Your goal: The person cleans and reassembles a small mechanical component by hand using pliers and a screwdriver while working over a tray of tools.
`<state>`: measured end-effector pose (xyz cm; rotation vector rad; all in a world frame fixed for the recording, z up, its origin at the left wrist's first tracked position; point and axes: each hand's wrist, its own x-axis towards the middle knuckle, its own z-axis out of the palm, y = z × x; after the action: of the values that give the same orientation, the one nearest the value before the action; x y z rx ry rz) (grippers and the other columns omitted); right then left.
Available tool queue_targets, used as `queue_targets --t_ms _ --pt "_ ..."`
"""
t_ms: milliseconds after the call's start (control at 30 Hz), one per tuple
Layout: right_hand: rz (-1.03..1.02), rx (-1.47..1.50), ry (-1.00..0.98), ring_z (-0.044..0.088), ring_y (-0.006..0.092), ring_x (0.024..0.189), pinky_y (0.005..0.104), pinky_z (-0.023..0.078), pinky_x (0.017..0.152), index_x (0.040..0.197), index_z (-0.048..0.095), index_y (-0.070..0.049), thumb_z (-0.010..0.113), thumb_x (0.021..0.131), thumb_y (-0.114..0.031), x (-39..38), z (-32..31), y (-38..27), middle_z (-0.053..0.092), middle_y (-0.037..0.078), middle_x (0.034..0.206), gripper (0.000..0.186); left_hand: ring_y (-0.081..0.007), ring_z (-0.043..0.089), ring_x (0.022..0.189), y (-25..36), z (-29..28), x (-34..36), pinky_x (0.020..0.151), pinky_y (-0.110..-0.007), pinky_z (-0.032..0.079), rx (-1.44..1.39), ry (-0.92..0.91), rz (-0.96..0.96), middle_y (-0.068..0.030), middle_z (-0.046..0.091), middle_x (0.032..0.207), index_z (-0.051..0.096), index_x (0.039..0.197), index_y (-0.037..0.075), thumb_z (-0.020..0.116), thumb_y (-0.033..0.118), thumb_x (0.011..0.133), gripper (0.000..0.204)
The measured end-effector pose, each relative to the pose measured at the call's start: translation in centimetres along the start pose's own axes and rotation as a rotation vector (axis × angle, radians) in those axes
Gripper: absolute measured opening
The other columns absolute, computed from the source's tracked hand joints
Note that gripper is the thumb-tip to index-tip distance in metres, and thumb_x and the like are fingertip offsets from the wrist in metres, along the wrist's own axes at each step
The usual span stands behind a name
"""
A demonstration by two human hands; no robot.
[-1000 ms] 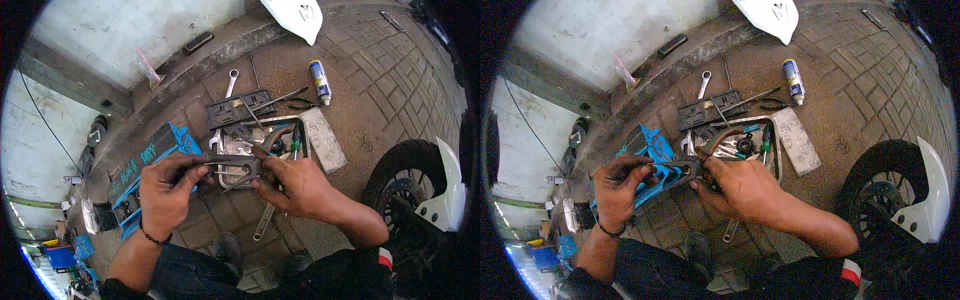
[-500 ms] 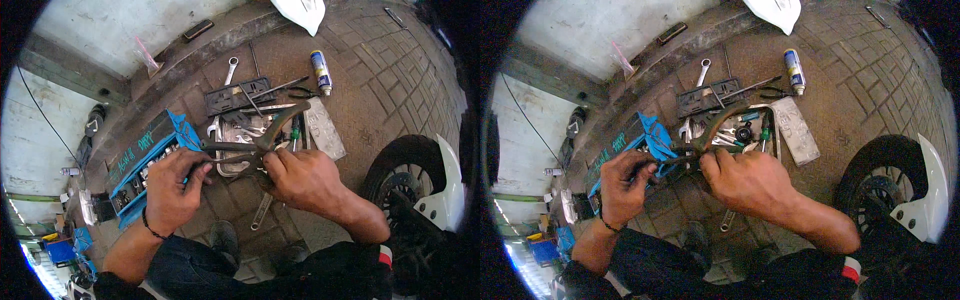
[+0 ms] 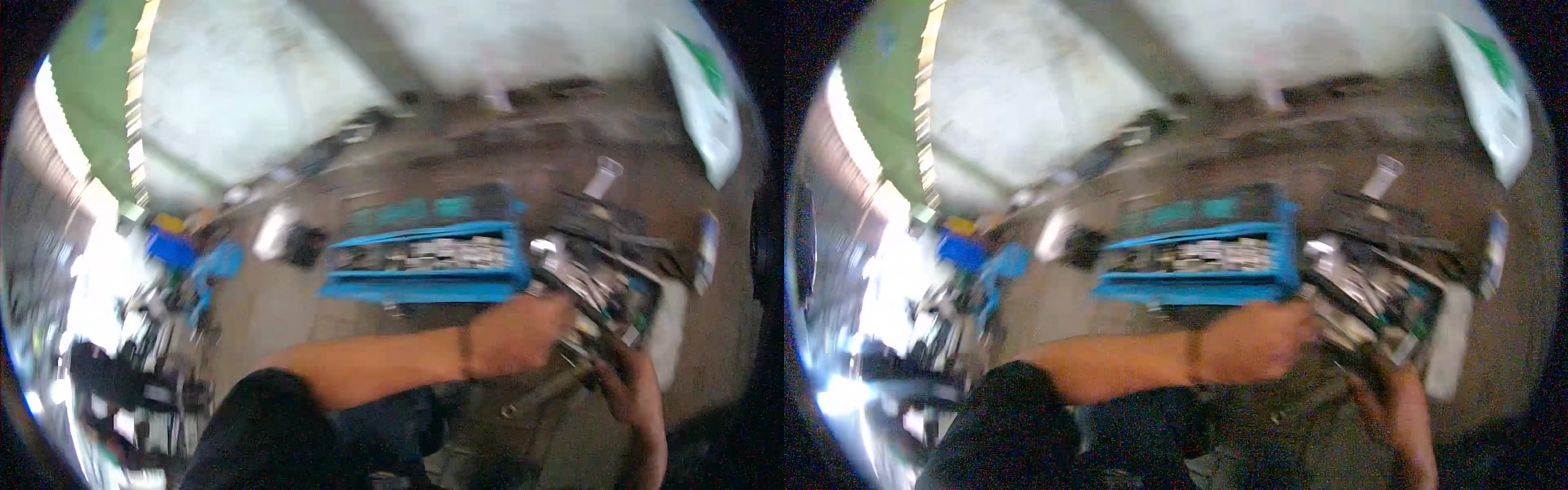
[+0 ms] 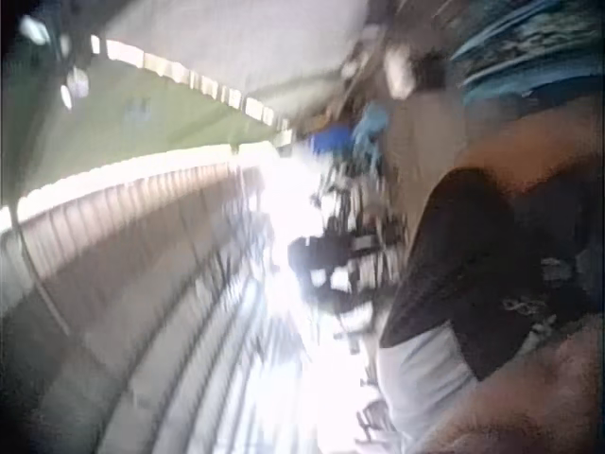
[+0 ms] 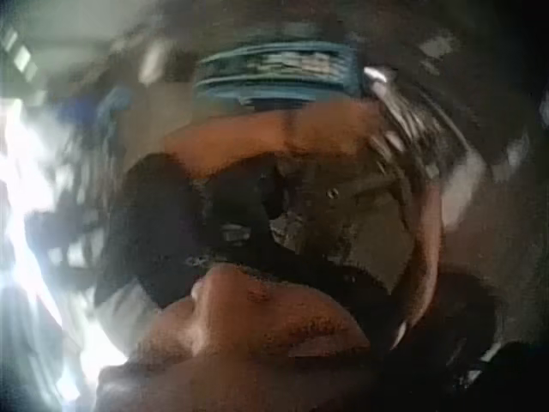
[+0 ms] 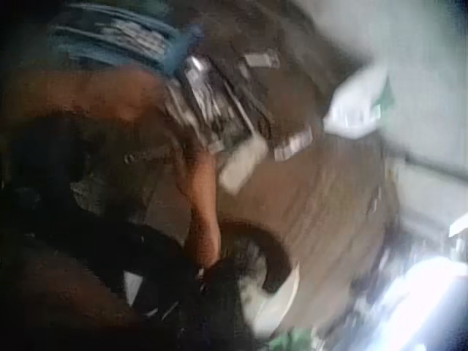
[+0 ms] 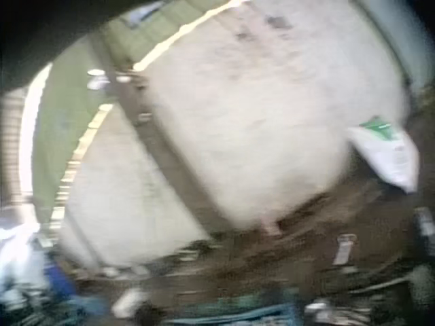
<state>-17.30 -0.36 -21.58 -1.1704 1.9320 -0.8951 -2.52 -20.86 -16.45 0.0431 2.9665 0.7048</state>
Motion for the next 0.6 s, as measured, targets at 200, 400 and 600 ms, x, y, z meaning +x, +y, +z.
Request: queue_targets --t_ms 200,400,600 --pt "-0.039 0.164 -0.123 0.047 0.0319 0.104 0.04 0.036 0.089 0.116 0.051 0.004 0.054 0.085 -0.025 2.2 5.9 -1.8 0.05 0.022 0.11 0.043 -0.0349 0.059 0.085 -0.7 1.9 -7.7 0.073 -0.041 0.051 0.027 0.15 -0.187 -0.0194 0.054 0.099 0.053 0.1 -0.002 0.062 0.013 0.068 0.037" --pt "-0.371 -0.135 -0.272 0.053 0.0382 0.112 0.0446 0.043 0.091 0.123 0.053 0.0 0.049 0.092 -0.026 5.2 7.9 -5.1 0.056 0.025 0.119 0.041 -0.0375 0.058 0.084 -0.5 1.2 -12.4 0.073 -0.044 0.049 0.003 0.324 -0.416 -0.0203 0.056 0.093 0.055 0.092 -0.003 0.062 0.009 0.068 0.028" --pt "-0.707 -0.381 -0.135 0.058 0.0335 0.058 0.0422 0.046 0.052 0.111 0.058 0.001 0.053 0.089 -0.015 6.6 10.1 -5.3 0.063 0.022 0.087 0.028 -0.0398 0.057 0.083 -0.5 1.4 -14.0 0.073 -0.046 0.048 -0.136 0.359 -0.656 -0.023 0.057 0.085 0.055 0.086 -0.004 0.06 0.008 0.072 0.019"
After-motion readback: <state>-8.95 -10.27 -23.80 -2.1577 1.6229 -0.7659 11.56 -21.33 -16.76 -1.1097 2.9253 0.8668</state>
